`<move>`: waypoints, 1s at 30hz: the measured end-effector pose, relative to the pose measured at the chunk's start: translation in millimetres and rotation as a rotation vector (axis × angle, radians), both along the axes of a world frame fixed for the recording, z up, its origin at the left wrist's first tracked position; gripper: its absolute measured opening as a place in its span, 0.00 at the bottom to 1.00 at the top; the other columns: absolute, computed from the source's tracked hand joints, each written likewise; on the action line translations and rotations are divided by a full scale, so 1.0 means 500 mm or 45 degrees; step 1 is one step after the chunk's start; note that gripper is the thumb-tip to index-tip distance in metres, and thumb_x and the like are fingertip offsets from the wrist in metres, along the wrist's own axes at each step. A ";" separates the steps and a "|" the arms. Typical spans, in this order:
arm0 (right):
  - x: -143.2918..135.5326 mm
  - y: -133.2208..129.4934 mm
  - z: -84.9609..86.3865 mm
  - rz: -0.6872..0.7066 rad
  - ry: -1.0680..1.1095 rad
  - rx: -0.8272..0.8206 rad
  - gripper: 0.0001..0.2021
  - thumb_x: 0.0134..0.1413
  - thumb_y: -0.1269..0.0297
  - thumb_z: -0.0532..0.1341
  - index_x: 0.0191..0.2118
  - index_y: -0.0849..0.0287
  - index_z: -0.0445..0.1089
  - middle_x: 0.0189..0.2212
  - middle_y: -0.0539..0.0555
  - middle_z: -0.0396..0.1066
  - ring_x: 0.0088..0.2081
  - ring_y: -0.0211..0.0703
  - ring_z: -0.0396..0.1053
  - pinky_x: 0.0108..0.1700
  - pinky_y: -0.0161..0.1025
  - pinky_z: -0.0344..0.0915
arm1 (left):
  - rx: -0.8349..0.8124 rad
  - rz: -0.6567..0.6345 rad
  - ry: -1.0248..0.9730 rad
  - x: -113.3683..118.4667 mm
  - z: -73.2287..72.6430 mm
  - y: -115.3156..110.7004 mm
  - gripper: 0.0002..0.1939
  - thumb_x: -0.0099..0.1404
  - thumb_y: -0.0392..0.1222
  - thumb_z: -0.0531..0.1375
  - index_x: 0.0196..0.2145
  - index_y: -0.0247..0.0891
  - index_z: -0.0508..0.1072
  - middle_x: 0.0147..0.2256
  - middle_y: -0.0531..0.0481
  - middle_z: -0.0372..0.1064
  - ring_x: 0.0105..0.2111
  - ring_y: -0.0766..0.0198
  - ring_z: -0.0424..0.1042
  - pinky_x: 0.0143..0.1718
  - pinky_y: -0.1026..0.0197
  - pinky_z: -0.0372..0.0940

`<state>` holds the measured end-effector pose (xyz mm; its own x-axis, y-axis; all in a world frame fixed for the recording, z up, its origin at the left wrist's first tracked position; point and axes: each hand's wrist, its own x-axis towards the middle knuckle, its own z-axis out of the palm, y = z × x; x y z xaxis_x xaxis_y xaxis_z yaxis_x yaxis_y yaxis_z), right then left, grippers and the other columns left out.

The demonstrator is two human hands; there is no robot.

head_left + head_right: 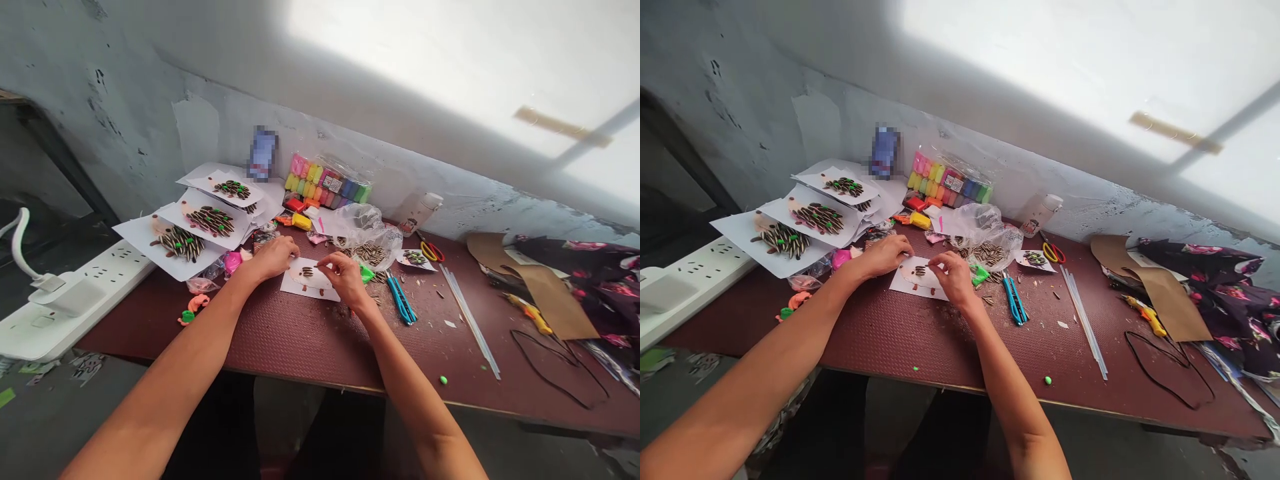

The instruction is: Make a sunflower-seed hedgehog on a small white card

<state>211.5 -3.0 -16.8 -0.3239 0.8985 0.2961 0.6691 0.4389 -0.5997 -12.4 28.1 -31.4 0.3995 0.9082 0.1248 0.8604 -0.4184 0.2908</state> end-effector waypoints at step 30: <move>-0.055 -0.064 -0.010 -0.057 -0.374 0.083 0.06 0.65 0.70 0.63 0.38 0.58 0.78 0.38 0.55 0.78 0.43 0.45 0.71 0.48 0.39 0.62 | -0.089 -0.002 0.003 0.006 0.035 -0.018 0.15 0.62 0.33 0.58 0.42 0.40 0.83 0.47 0.44 0.77 0.50 0.52 0.74 0.54 0.56 0.68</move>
